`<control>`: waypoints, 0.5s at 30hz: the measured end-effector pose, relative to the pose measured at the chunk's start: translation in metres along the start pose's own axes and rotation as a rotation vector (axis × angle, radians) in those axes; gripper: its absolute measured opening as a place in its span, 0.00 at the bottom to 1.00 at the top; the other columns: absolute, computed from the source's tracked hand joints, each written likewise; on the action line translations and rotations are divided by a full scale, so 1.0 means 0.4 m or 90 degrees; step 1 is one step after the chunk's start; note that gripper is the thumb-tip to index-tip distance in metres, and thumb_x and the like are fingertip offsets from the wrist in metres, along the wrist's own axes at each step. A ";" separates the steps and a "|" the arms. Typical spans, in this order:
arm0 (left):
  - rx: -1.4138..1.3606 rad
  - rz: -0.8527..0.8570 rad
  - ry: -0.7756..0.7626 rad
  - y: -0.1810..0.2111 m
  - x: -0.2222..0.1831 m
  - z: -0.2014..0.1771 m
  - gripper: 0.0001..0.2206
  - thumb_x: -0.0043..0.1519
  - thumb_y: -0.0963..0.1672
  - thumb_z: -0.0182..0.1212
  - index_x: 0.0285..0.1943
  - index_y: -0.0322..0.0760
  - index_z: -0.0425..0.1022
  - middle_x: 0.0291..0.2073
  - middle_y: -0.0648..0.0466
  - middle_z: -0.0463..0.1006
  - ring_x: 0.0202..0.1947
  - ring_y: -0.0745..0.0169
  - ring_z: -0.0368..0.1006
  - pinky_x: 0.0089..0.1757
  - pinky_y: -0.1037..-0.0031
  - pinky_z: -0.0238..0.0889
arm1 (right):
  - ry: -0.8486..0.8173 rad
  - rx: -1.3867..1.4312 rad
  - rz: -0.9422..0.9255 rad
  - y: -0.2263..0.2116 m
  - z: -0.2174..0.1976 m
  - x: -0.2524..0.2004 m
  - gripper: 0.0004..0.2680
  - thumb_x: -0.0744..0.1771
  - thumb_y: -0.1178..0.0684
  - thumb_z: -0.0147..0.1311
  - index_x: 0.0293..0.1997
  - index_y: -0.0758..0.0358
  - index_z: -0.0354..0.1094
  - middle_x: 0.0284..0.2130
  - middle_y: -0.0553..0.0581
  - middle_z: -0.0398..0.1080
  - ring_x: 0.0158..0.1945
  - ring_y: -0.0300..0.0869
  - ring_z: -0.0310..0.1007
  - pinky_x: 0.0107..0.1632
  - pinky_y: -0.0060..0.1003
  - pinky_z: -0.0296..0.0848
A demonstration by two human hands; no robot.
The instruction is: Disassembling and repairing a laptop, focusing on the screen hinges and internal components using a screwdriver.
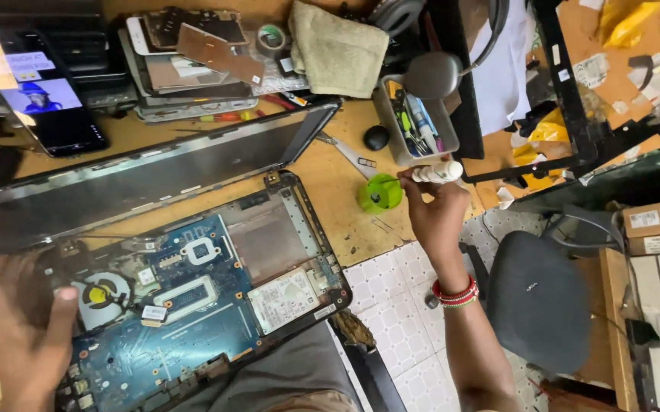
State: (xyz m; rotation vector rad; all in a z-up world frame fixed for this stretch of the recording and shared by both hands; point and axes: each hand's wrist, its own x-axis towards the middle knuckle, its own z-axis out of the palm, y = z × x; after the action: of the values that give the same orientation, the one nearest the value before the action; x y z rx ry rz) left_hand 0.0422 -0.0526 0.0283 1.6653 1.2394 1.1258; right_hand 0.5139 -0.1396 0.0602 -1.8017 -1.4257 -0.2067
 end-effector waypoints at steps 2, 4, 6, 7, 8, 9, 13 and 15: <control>-0.011 0.003 0.003 -0.004 0.007 -0.001 0.41 0.67 0.31 0.50 0.82 0.45 0.27 0.77 0.23 0.50 0.72 0.26 0.53 0.67 0.46 0.48 | 0.013 0.006 0.014 -0.029 -0.008 -0.007 0.02 0.66 0.62 0.65 0.40 0.69 0.79 0.37 0.58 0.80 0.40 0.44 0.82 0.42 0.35 0.81; 0.004 0.105 -0.002 0.022 0.018 -0.003 0.39 0.62 0.37 0.52 0.80 0.33 0.31 0.75 0.25 0.46 0.76 0.26 0.44 0.72 0.43 0.40 | 0.025 0.069 0.045 -0.074 -0.009 -0.013 0.01 0.68 0.63 0.62 0.41 0.70 0.76 0.38 0.60 0.80 0.43 0.44 0.82 0.47 0.36 0.82; 0.029 0.136 0.027 -0.088 0.013 -0.002 0.39 0.64 0.41 0.55 0.80 0.30 0.33 0.71 0.30 0.53 0.73 0.33 0.51 0.71 0.50 0.42 | 0.019 0.149 0.053 -0.117 -0.006 -0.041 0.01 0.68 0.65 0.61 0.41 0.70 0.73 0.38 0.60 0.78 0.44 0.44 0.81 0.53 0.37 0.82; 0.049 0.172 0.043 -0.146 0.002 -0.022 0.39 0.65 0.44 0.58 0.81 0.28 0.36 0.67 0.34 0.61 0.69 0.40 0.58 0.69 0.56 0.45 | 0.020 0.218 0.071 -0.143 0.009 -0.051 0.03 0.69 0.67 0.60 0.41 0.70 0.70 0.37 0.60 0.76 0.45 0.44 0.80 0.58 0.39 0.81; 0.071 0.158 0.074 -0.151 0.001 -0.022 0.39 0.65 0.44 0.58 0.81 0.28 0.36 0.67 0.34 0.61 0.69 0.40 0.58 0.69 0.56 0.45 | -0.004 0.247 0.055 -0.198 0.023 -0.066 0.03 0.69 0.67 0.60 0.41 0.70 0.70 0.37 0.60 0.76 0.45 0.44 0.80 0.58 0.39 0.81; 0.093 0.175 0.070 -0.157 -0.004 -0.027 0.40 0.66 0.47 0.58 0.81 0.31 0.35 0.72 0.35 0.53 0.69 0.41 0.58 0.69 0.55 0.47 | -0.012 0.341 0.057 -0.250 0.038 -0.079 0.04 0.70 0.69 0.57 0.41 0.71 0.67 0.38 0.63 0.74 0.45 0.46 0.78 0.53 0.38 0.82; 0.001 0.191 0.074 -0.134 0.000 -0.039 0.41 0.68 0.46 0.62 0.82 0.41 0.32 0.75 0.36 0.51 0.72 0.39 0.58 0.69 0.55 0.53 | -0.112 0.517 0.116 -0.418 0.120 -0.133 0.04 0.69 0.67 0.55 0.42 0.68 0.63 0.39 0.68 0.74 0.45 0.50 0.79 0.48 0.36 0.83; -0.014 0.181 0.091 -0.117 -0.008 -0.056 0.41 0.69 0.46 0.61 0.83 0.43 0.30 0.77 0.38 0.48 0.76 0.38 0.52 0.70 0.53 0.51 | -0.179 0.569 0.065 -0.480 0.181 -0.131 0.04 0.68 0.67 0.56 0.43 0.69 0.64 0.38 0.68 0.74 0.46 0.50 0.80 0.48 0.37 0.84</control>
State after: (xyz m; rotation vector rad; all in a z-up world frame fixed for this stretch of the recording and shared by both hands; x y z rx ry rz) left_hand 0.0066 -0.0431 -0.0084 1.8105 1.0939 1.4453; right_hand 0.3033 -0.1233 0.0759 -1.1628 -1.2967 0.6655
